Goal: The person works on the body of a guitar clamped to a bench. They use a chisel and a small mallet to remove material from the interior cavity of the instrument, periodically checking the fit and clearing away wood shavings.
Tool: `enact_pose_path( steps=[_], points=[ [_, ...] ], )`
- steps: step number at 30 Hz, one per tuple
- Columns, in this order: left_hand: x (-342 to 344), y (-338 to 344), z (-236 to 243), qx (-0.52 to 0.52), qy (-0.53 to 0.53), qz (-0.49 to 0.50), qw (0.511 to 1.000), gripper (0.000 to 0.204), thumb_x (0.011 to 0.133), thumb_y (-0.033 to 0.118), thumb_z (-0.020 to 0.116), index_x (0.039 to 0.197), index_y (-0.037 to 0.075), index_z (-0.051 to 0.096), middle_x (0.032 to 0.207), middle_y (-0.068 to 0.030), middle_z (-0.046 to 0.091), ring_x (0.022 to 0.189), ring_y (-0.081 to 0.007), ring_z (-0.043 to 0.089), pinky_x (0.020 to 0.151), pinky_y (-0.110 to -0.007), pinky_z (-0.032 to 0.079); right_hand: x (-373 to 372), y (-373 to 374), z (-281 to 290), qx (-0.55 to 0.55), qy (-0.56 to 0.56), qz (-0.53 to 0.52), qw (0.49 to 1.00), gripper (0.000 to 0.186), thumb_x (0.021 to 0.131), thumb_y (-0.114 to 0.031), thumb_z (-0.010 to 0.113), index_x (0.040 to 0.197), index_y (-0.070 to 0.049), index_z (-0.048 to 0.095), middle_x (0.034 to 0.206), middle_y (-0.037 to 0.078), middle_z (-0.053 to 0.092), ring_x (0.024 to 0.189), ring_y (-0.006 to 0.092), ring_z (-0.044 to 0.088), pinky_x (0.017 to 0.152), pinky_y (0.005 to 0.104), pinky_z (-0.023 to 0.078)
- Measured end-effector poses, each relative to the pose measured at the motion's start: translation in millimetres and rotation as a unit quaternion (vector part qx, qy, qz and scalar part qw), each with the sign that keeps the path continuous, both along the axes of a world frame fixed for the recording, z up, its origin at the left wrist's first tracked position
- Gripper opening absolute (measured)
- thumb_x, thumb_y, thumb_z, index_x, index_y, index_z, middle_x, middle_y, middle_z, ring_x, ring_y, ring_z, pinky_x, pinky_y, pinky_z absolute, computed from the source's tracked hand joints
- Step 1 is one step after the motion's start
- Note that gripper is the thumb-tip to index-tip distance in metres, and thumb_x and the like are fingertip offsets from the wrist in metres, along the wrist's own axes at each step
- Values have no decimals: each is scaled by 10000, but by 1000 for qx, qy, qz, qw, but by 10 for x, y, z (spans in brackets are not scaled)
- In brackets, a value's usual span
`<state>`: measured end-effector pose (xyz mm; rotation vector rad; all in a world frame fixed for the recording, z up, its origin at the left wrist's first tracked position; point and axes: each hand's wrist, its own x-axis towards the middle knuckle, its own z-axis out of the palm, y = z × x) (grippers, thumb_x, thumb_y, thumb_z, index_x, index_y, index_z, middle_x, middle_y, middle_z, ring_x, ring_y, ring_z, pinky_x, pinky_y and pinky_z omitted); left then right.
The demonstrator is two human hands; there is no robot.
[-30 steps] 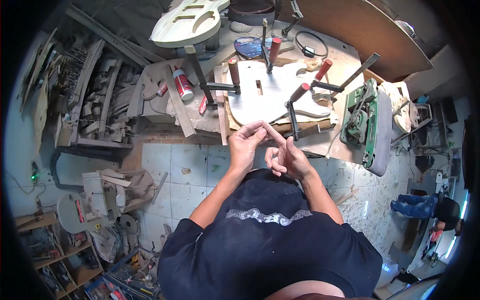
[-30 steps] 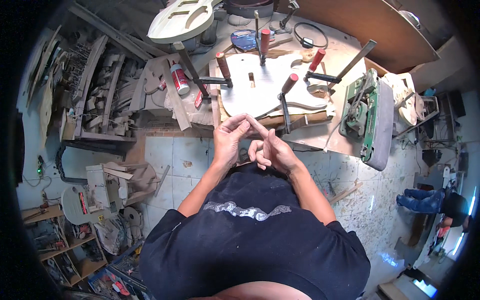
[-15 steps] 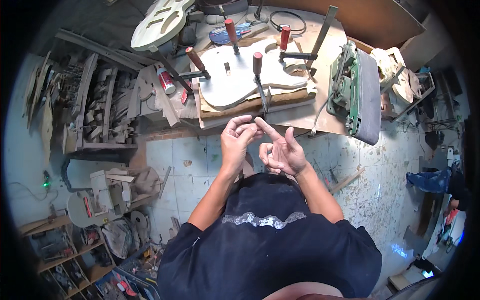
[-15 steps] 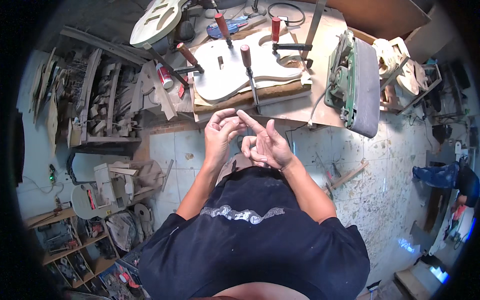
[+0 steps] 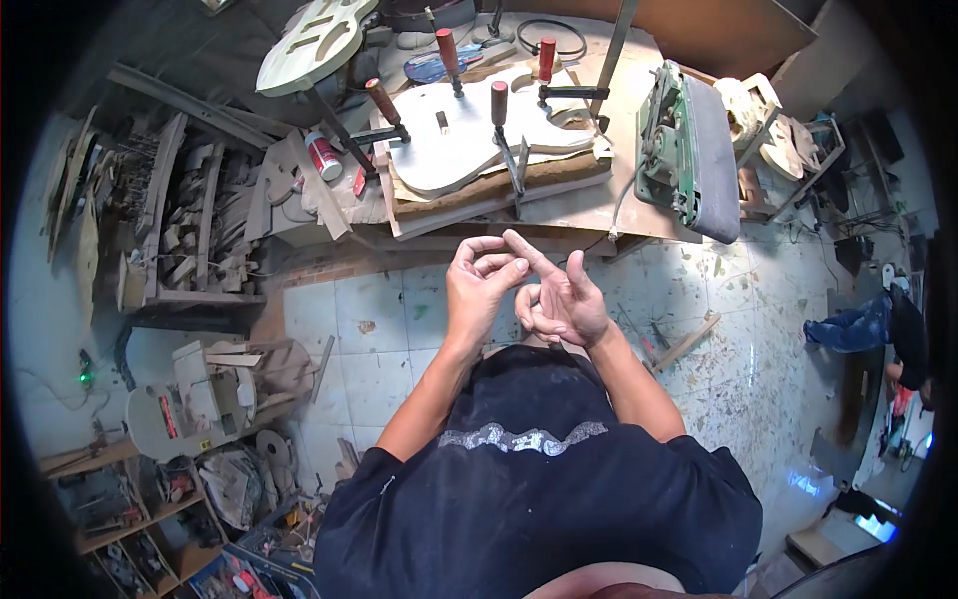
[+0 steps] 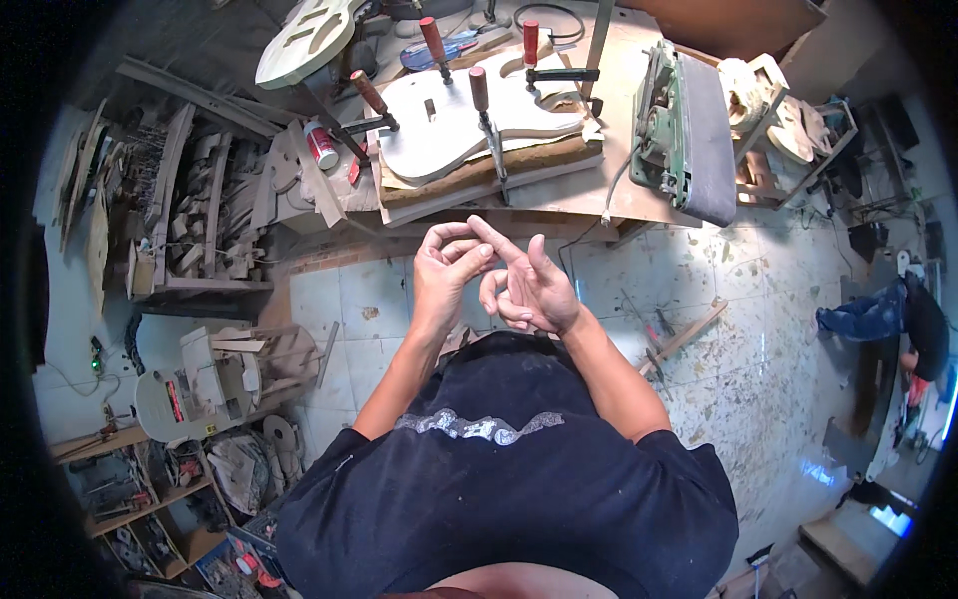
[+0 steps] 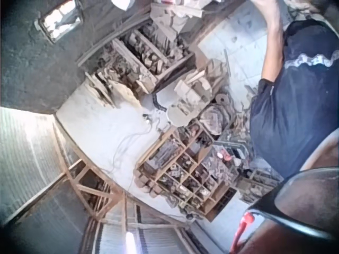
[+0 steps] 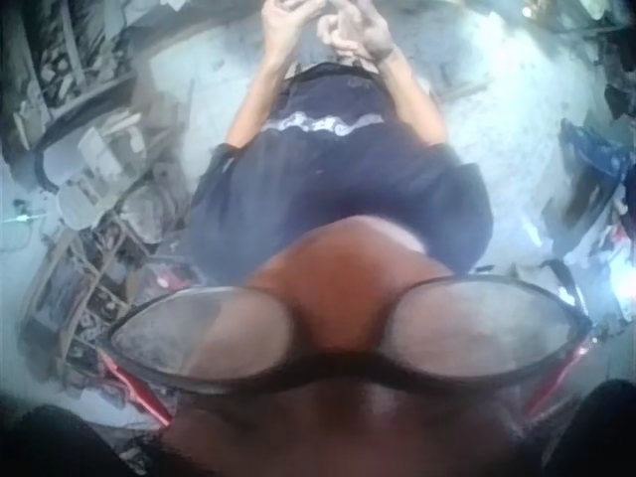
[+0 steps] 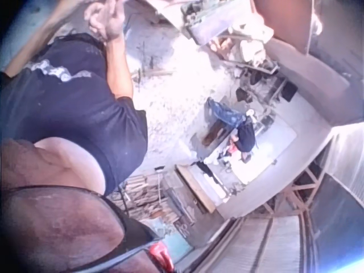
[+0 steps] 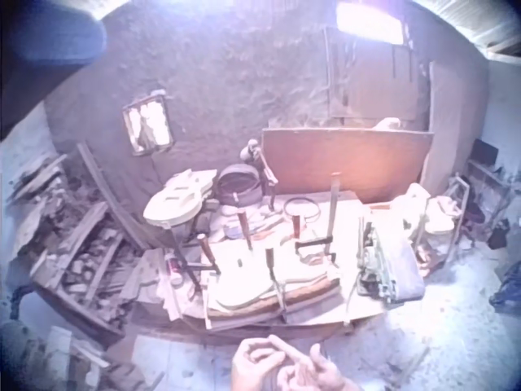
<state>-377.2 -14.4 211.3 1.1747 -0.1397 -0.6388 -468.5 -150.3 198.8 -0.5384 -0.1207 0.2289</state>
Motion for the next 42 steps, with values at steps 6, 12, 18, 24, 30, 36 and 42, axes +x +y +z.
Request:
enact_pose_path(
  steps=[6,12,18,24,30,36,42],
  points=[
    [149,506,-30,-29,12,-17,999,382,838,-1,749,1109,17,480,915,-137,692,824,-187,693,737,-308,585,61,532,72,-67,-1,-36,997,927,900,-783,314,1592,-203,105,852,159,623,437,50,401,403,198,411],
    [231,1008,-91,-57,42,-44,996,362,838,-10,737,1059,56,457,902,-111,676,821,-190,687,734,-317,577,114,955,102,-85,7,-38,996,943,905,-785,284,1588,-155,128,827,147,627,424,42,393,401,189,385],
    [235,1315,-105,-80,90,-61,991,343,839,-1,739,1045,78,476,931,-106,678,835,-201,689,766,-342,578,71,1227,94,-96,26,-46,994,955,906,-782,275,1585,-127,131,778,140,622,407,38,379,390,176,345],
    [252,1454,-137,-63,49,-72,994,307,854,1,713,1049,62,484,975,-137,687,861,-211,691,818,-360,575,53,1338,127,-66,-1,-87,994,1001,890,-795,309,1584,-108,92,740,154,608,374,36,356,347,168,293],
    [292,1463,-18,-81,30,-31,996,325,877,21,692,1099,32,455,1033,-190,677,929,-243,690,884,-391,560,83,1532,140,106,-5,-74,992,1003,886,-794,333,1584,-118,87,731,151,594,376,41,369,343,171,328],
    [345,1441,10,-67,21,-26,997,370,861,6,716,1110,32,444,1030,-190,669,942,-239,688,875,-384,566,81,1551,132,118,-5,-62,991,992,893,-785,337,1584,-118,87,738,154,593,376,44,373,337,175,343],
    [376,1375,-29,-64,3,-26,998,367,853,-15,727,1074,54,443,987,-159,675,901,-205,685,827,-348,579,101,1466,156,56,-6,-62,997,984,900,-775,344,1583,-109,99,744,147,598,388,34,376,349,171,341]
  ],
)
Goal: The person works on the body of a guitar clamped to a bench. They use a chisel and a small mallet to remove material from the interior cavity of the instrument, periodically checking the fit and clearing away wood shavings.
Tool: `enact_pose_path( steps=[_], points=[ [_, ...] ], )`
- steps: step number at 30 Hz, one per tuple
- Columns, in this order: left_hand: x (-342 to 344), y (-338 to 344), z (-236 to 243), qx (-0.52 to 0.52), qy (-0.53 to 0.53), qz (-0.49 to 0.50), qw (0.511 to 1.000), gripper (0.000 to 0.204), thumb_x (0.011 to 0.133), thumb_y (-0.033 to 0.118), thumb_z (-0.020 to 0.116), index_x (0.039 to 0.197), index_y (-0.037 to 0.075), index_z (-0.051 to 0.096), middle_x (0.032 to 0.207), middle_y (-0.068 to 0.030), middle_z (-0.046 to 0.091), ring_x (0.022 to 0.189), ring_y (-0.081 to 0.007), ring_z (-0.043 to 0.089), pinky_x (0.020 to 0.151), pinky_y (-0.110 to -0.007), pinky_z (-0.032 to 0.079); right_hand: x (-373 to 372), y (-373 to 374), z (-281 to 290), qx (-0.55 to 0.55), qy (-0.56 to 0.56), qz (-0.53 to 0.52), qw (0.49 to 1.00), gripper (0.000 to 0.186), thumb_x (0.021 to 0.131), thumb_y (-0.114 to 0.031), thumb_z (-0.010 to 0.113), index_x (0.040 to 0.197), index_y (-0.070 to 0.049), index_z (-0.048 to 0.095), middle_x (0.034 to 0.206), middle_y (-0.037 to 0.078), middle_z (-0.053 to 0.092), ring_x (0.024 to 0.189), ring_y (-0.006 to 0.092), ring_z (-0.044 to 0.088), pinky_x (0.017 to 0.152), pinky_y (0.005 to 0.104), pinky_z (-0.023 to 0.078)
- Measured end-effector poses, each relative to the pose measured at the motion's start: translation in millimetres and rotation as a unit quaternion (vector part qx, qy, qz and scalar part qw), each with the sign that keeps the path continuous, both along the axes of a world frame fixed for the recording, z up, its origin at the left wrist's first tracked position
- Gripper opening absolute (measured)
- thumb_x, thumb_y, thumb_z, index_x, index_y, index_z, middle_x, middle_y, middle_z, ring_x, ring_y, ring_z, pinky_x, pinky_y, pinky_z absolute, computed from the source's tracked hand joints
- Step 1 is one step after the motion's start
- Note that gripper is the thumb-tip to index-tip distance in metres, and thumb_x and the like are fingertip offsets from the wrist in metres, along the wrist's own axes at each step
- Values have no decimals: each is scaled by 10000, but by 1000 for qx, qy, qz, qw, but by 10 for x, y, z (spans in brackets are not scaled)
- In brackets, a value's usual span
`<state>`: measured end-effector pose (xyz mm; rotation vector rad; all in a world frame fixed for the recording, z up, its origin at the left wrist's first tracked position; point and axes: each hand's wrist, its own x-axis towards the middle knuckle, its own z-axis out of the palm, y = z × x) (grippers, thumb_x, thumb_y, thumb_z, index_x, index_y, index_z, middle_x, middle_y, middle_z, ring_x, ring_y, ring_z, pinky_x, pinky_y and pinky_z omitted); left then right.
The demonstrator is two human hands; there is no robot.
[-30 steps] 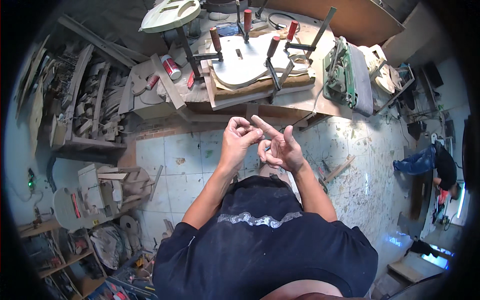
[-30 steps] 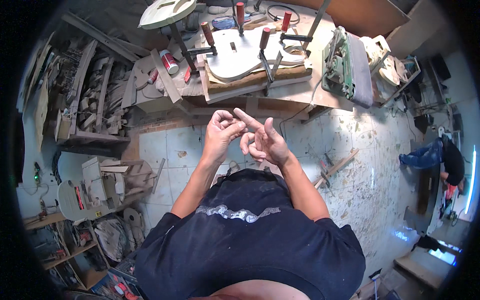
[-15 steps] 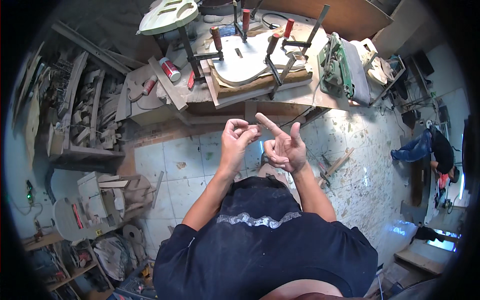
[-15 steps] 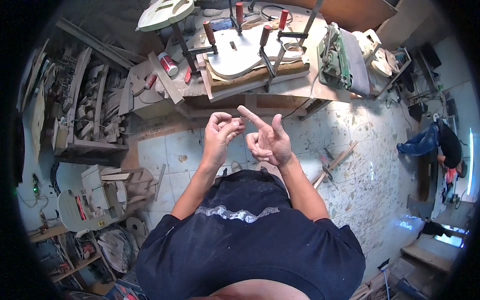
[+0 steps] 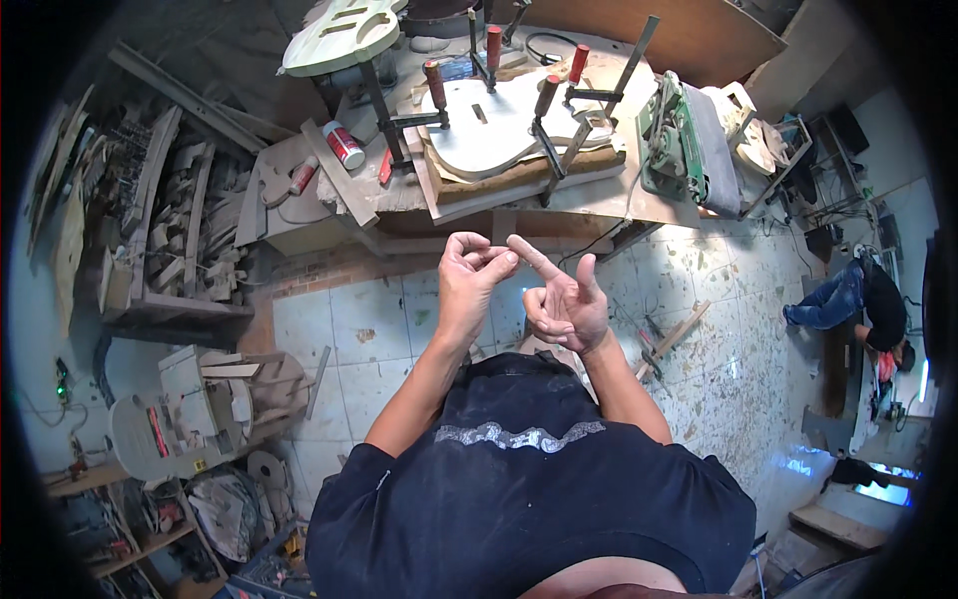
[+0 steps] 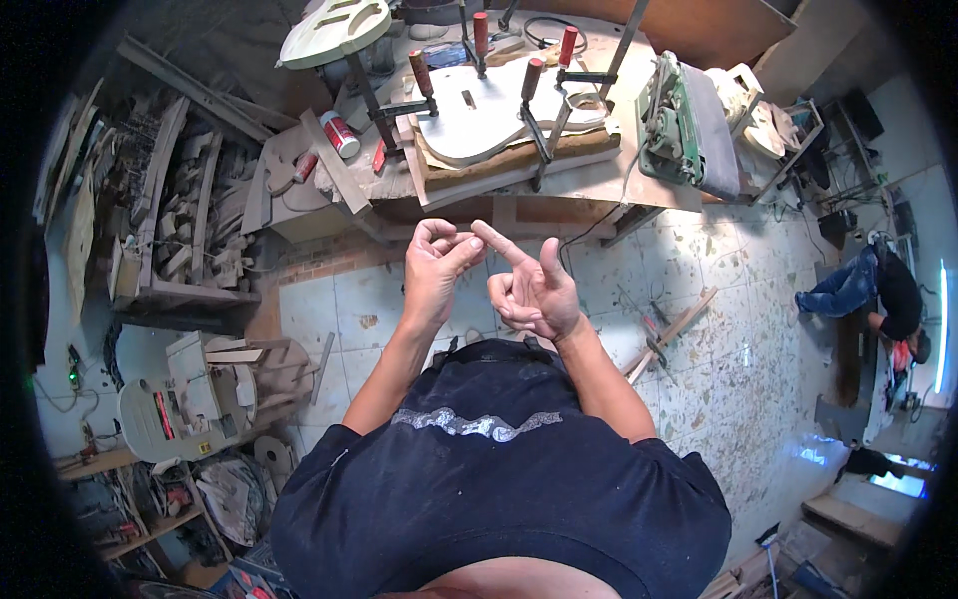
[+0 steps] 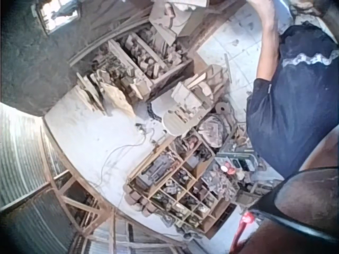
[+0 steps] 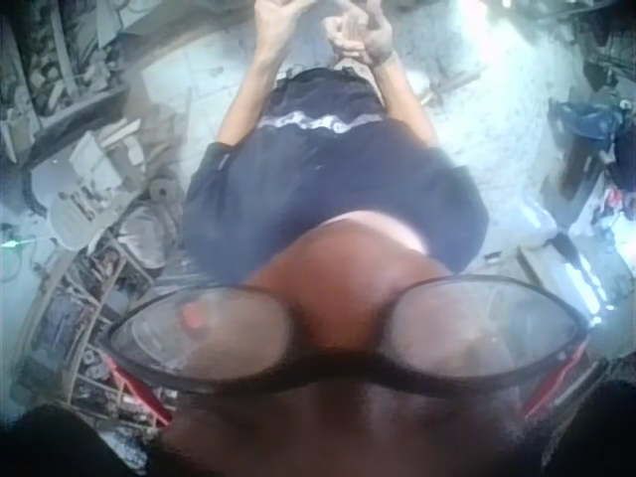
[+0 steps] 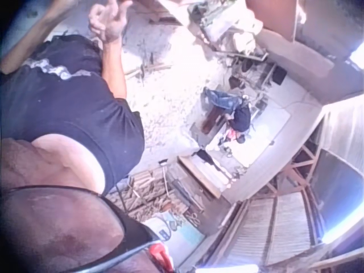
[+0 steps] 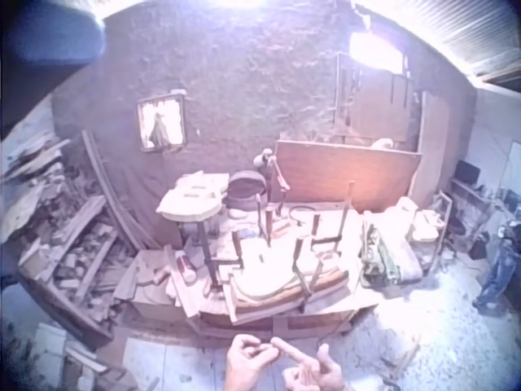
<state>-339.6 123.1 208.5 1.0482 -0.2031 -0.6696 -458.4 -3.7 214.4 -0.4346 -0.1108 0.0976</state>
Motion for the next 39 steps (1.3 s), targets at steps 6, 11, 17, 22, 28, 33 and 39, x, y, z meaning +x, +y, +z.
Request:
enact_pose_path(
  steps=[6,11,17,22,28,33,39],
  points=[
    [15,-83,-8,-16,-29,-11,999,347,854,-15,726,1013,78,432,922,-113,673,833,-157,659,788,-314,568,-18,-124,-27,-51,-4,-9,999,978,915,-762,327,1576,-74,114,768,145,607,401,27,375,361,166,341],
    [-4,-142,-31,-22,-30,-13,999,329,859,-14,716,999,82,434,902,-93,663,816,-141,645,783,-302,561,-12,-207,-21,-70,11,-22,997,959,933,-747,304,1564,-41,151,799,138,612,414,22,364,368,167,342],
    [-16,-180,-30,-7,-22,-11,1000,328,862,-7,715,1000,86,433,914,-92,664,819,-130,642,783,-298,558,-7,-242,-27,-65,28,-36,997,932,946,-730,294,1551,-28,201,833,125,606,421,19,358,368,155,321],
    [-25,-186,-43,-3,-31,3,1000,330,863,-8,713,1007,86,431,918,-93,666,819,-132,645,775,-286,551,16,-218,13,-81,54,-45,994,912,952,-721,284,1554,-41,205,829,107,588,423,17,353,365,145,298],
    [23,-164,-115,4,-6,-6,1000,337,872,29,708,1069,54,435,957,-126,666,860,-181,665,825,-350,549,8,-234,14,-86,48,-31,995,906,951,-724,274,1559,-56,199,805,88,580,416,12,342,360,147,285],
    [42,-150,-69,-27,34,3,999,369,874,43,709,1108,48,423,972,-150,669,884,-208,675,850,-381,550,-21,-199,26,-111,51,-32,992,895,952,-722,272,1564,-74,194,754,63,573,409,9,318,361,148,272],
    [6,-160,-103,2,-13,7,1000,358,872,2,714,1047,68,409,938,-141,677,841,-196,682,805,-348,567,-75,-160,-19,-174,65,-37,982,866,957,-710,282,1570,-105,198,757,57,566,418,9,300,372,157,268]
  ],
)
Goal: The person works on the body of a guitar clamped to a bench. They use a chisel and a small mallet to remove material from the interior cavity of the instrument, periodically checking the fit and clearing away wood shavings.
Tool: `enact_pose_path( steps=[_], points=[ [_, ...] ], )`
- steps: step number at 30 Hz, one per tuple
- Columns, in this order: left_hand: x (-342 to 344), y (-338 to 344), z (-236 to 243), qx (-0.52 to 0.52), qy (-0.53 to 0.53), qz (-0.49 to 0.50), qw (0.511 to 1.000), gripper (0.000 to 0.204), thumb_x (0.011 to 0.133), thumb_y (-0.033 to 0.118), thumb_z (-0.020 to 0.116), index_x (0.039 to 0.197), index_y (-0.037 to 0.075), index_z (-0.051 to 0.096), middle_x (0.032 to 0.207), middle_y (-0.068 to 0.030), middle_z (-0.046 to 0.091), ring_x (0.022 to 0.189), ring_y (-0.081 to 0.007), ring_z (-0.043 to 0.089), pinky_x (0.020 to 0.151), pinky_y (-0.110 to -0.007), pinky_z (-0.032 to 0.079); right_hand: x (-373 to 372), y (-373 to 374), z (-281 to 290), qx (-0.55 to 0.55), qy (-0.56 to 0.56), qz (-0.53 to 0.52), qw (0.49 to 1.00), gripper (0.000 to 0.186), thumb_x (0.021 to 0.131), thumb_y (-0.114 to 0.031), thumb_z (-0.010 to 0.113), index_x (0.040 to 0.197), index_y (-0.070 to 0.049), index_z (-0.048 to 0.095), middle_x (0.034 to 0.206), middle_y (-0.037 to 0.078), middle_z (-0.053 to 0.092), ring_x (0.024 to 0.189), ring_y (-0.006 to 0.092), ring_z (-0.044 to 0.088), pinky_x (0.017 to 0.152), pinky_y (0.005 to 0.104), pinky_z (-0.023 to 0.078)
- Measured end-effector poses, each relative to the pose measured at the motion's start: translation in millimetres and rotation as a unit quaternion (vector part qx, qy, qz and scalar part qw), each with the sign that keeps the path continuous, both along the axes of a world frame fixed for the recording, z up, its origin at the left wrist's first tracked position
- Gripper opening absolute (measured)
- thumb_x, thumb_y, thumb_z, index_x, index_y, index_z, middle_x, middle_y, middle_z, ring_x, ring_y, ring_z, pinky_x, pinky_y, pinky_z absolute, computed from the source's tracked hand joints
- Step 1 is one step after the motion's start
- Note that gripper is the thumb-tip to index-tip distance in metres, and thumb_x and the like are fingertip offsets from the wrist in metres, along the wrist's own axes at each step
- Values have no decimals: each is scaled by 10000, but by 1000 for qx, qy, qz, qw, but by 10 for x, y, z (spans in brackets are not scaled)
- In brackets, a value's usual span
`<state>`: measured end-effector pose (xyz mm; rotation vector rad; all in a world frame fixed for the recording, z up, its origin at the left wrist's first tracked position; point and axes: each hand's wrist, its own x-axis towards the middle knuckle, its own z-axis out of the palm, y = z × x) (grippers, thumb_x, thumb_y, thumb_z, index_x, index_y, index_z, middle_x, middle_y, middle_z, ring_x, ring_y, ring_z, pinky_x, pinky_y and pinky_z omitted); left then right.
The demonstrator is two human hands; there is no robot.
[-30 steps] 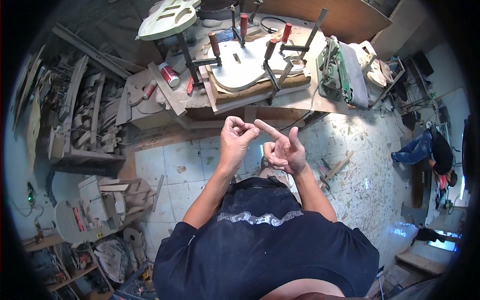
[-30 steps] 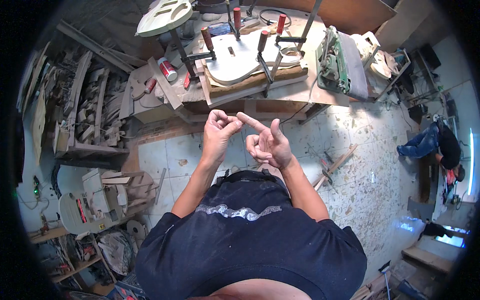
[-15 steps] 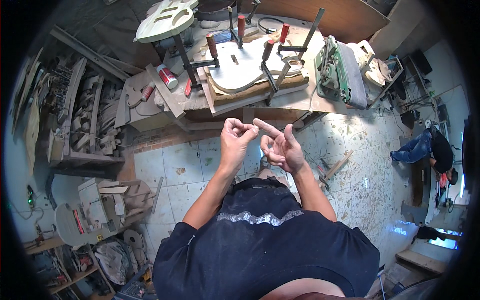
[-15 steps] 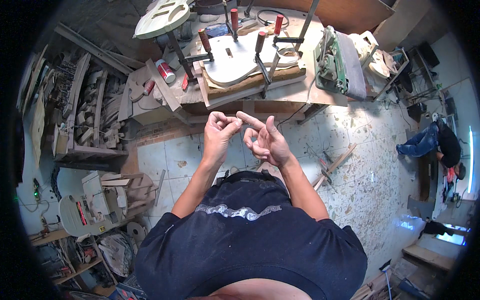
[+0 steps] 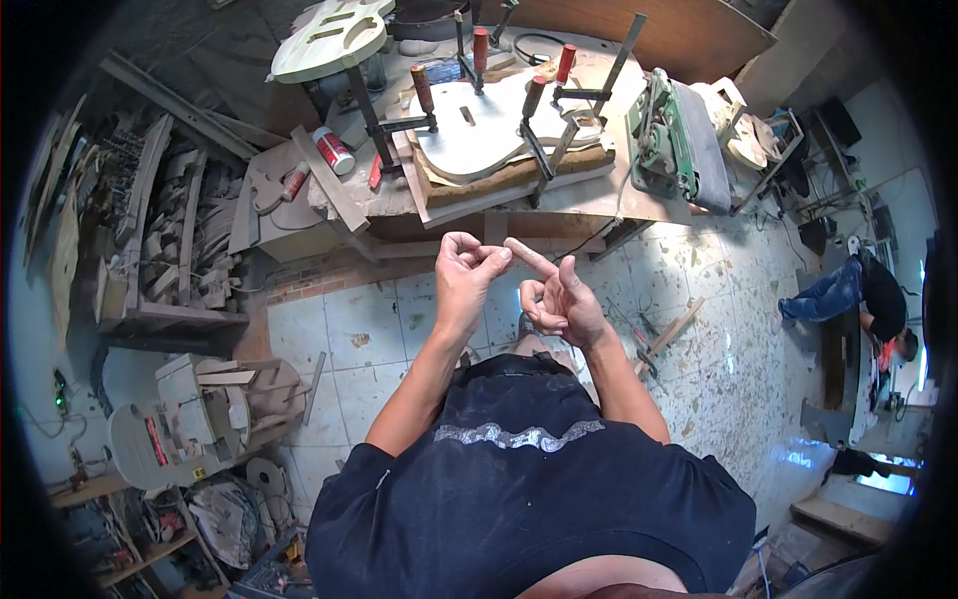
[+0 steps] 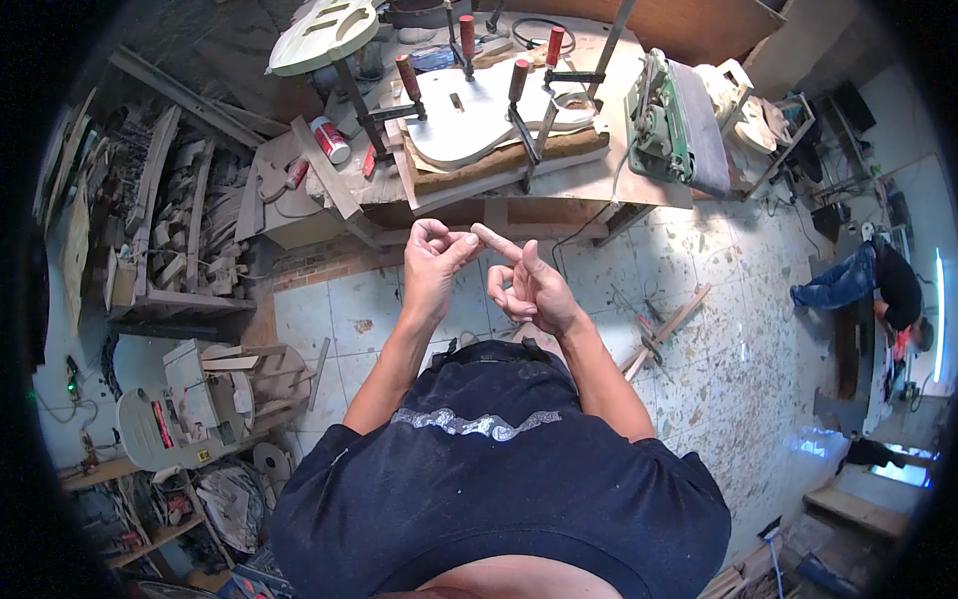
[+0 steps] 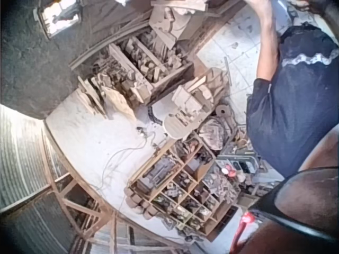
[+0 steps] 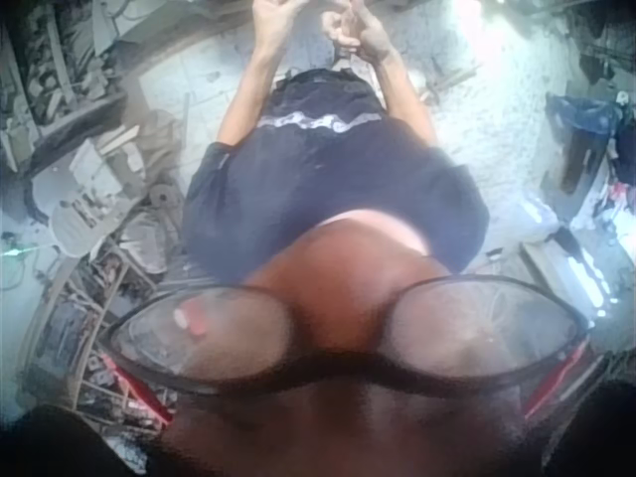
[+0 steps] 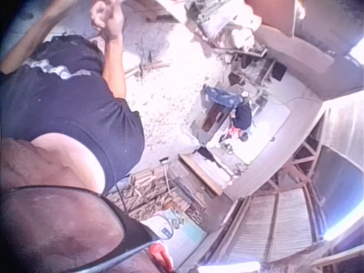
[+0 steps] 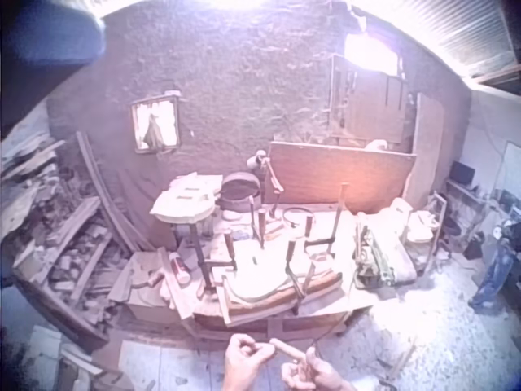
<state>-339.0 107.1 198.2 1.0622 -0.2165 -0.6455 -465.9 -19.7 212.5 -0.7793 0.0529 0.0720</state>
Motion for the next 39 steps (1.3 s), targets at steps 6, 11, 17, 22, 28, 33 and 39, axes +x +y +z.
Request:
enact_pose_path(
  steps=[6,11,17,22,28,33,39],
  points=[
    [-61,16,1,-1,-45,0,999,359,864,-19,715,1000,83,400,897,-127,674,814,-166,667,793,-328,565,-34,26,53,-78,55,-75,993,849,969,-691,280,1566,-93,206,744,39,547,425,9,298,370,165,249],
    [-46,22,11,3,-62,-7,998,341,856,-20,717,1016,69,429,888,-118,669,826,-159,659,792,-314,560,-108,-148,-11,-13,10,-66,998,882,967,-693,289,1555,-41,201,724,35,537,422,9,305,363,156,251],
    [-45,-10,55,53,-117,19,992,359,843,-3,739,1069,43,464,960,-143,687,911,-156,663,820,-293,552,-90,-60,51,88,-19,-44,995,925,954,-710,294,1544,-3,199,699,38,530,414,10,314,348,150,255],
    [-53,-17,116,66,-183,23,981,336,832,9,745,1015,25,464,923,-124,707,837,-142,683,759,-276,551,-100,-54,-2,43,-10,-28,999,926,954,-713,298,1528,12,250,677,26,512,430,13,317,357,147,254],
    [-61,13,209,149,-285,40,946,279,816,15,724,943,13,476,809,-120,709,748,-161,696,702,-293,551,-137,-96,94,-199,34,-35,979,865,974,-697,288,1504,-16,356,685,-27,476,472,-4,301,397,174,220],
    [-77,-16,105,156,-348,63,922,271,801,30,713,909,25,465,803,-122,706,718,-204,691,704,-327,546,-144,-104,163,-268,43,-50,961,829,985,-684,293,1485,-33,405,695,-47,472,485,-6,299,416,180,227],
    [-171,23,181,168,-360,38,917,290,820,-21,689,895,41,416,823,-106,688,780,-123,649,758,-290,540,-135,-123,104,-312,63,-82,945,851,969,-707,288,1480,-40,418,682,-54,452,503,3,296,432,183,215]
  ],
)
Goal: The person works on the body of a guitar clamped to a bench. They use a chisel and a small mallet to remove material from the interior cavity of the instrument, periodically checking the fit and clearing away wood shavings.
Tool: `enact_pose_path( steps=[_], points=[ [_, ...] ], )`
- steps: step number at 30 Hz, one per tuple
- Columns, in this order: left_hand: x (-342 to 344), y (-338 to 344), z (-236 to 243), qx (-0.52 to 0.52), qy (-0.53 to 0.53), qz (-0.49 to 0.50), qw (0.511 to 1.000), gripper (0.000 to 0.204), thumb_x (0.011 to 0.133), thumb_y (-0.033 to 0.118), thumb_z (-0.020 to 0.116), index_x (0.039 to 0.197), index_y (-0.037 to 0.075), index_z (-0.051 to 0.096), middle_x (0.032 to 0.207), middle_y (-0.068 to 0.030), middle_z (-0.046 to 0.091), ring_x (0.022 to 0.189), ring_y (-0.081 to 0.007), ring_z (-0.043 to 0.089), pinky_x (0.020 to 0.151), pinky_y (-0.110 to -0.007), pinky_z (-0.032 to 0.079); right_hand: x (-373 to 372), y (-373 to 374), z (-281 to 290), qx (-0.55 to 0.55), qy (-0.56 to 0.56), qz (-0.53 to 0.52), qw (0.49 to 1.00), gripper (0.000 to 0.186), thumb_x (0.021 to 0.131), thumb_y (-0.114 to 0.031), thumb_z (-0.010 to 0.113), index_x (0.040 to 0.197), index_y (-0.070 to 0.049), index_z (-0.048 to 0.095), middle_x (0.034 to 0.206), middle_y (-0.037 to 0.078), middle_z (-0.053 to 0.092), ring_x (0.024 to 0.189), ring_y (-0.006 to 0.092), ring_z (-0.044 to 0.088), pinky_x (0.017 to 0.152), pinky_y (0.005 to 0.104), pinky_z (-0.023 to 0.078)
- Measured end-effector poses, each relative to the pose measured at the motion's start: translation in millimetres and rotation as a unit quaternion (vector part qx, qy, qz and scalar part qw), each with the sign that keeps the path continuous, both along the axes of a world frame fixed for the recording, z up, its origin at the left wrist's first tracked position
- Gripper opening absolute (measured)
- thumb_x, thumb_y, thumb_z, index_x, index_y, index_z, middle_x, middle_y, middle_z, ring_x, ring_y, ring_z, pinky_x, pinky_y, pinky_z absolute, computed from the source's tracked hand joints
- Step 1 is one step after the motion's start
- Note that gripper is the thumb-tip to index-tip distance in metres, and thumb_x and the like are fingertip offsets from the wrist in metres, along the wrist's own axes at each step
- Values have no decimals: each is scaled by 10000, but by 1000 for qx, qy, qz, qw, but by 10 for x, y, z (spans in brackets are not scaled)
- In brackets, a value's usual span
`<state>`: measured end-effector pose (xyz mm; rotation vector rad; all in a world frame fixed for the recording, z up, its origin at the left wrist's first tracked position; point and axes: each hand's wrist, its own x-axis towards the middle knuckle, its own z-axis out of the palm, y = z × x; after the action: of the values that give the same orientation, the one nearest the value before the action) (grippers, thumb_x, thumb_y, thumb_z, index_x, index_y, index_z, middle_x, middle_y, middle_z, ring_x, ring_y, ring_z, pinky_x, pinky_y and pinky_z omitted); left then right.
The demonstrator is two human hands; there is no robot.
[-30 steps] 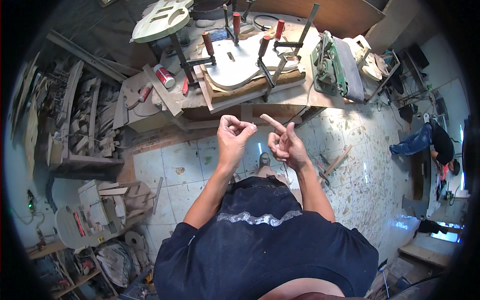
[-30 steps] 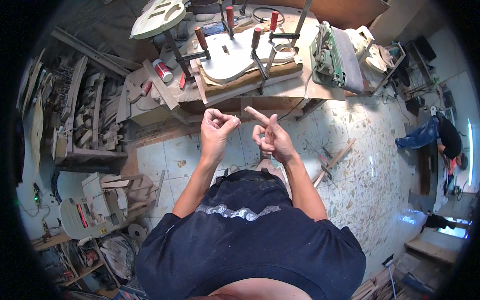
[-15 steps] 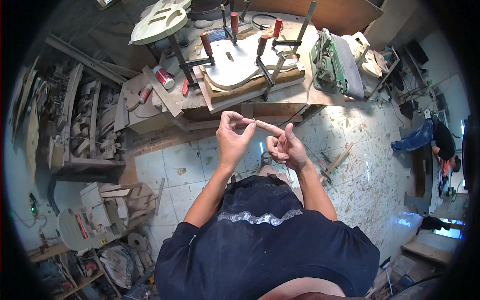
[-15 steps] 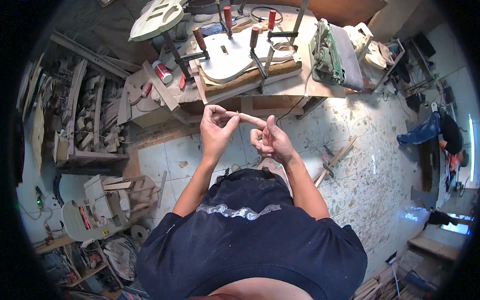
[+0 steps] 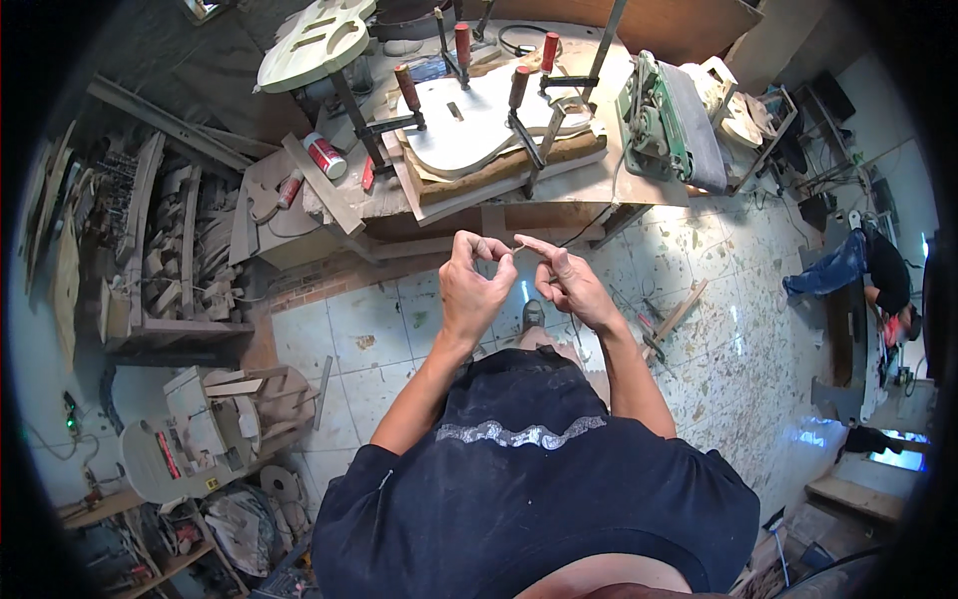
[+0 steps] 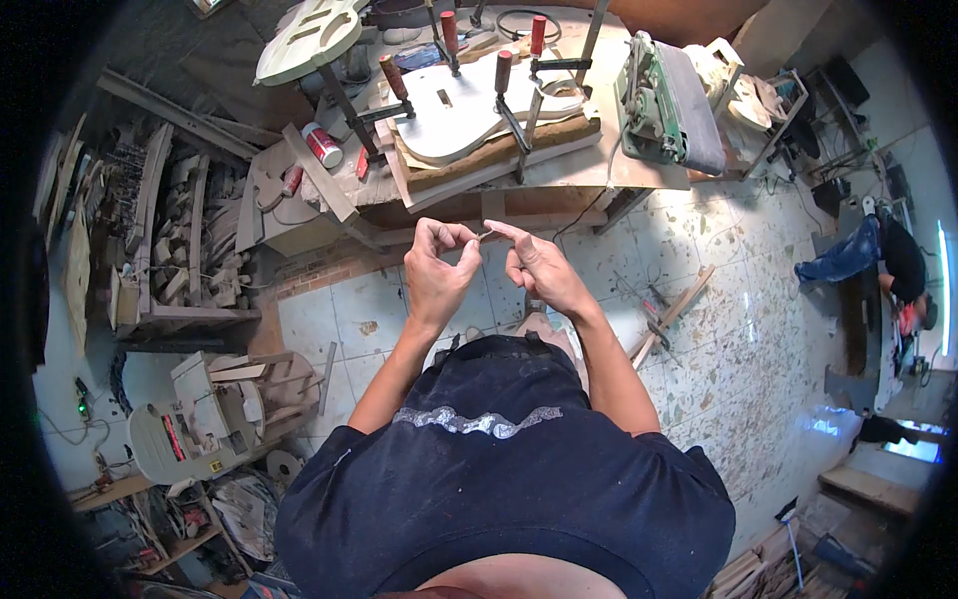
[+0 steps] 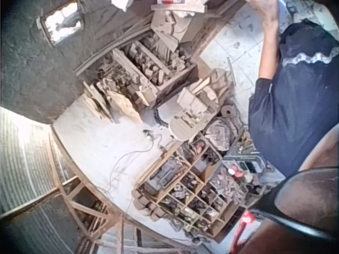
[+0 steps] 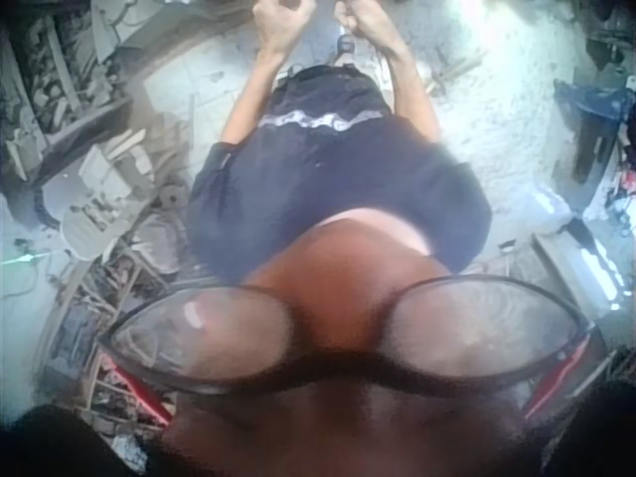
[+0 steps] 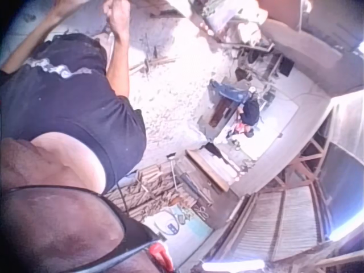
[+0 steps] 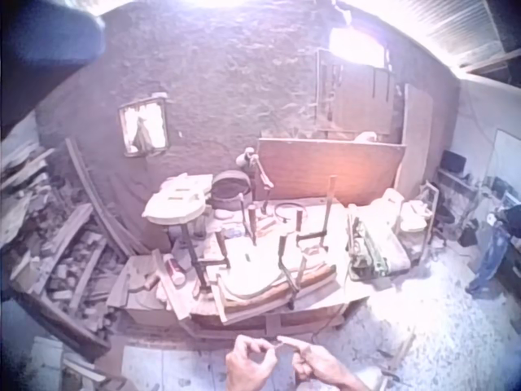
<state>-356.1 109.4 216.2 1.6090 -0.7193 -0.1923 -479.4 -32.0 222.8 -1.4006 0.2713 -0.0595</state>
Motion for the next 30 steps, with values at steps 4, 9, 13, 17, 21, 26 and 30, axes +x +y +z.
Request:
enact_pose_path(
  steps=[4,9,13,17,21,26,30],
  points=[
    [2,5,-37,4,-20,-6,1000,284,797,-16,701,959,19,471,842,-108,689,802,-157,680,793,-304,555,-11,-16,38,-17,7,-3,1000,907,940,-753,274,1482,-40,415,667,-59,429,515,9,294,438,188,187],
    [-2,-2,-17,-12,-57,-15,998,308,772,-19,712,1025,10,539,965,-116,688,882,-193,690,812,-326,560,-44,-35,-5,20,-7,9,1000,838,977,-705,249,1480,-59,429,678,-54,435,506,13,282,437,190,225],
    [28,0,89,-24,-167,-39,985,354,740,-1,754,1055,39,596,1044,-94,683,979,-244,670,893,-371,535,-52,-20,-12,21,-12,23,999,879,966,-726,216,1476,-43,428,666,-49,433,500,16,284,434,195,223],
    [85,-26,117,-16,-198,-81,977,386,729,3,777,1069,66,604,1024,-80,692,975,-264,658,952,-403,503,-68,-33,25,11,-3,30,999,888,962,-732,218,1472,-37,430,663,-46,441,501,19,293,435,203,235],
    [132,-43,85,-7,-246,-125,961,362,738,-11,776,1042,79,602,961,-57,702,916,-250,663,982,-438,487,-78,-23,74,-4,7,26,1000,893,959,-734,228,1462,-27,440,661,-44,452,514,26,314,447,211,259],
    [177,-88,35,-7,-269,-123,955,344,751,-28,764,1031,75,592,902,-48,690,867,-258,667,988,-468,487,-102,-33,7,-7,9,18,1000,886,958,-731,243,1452,-26,453,668,-39,460,525,31,324,455,211,265],
    [212,-124,2,-18,-297,-135,945,296,773,-59,720,994,64,566,848,-53,664,843,-267,663,983,-489,491,-80,-22,47,7,10,20,1000,880,961,-723,247,1444,-18,459,672,-36,460,526,32,324,454,212,264]
  ],
)
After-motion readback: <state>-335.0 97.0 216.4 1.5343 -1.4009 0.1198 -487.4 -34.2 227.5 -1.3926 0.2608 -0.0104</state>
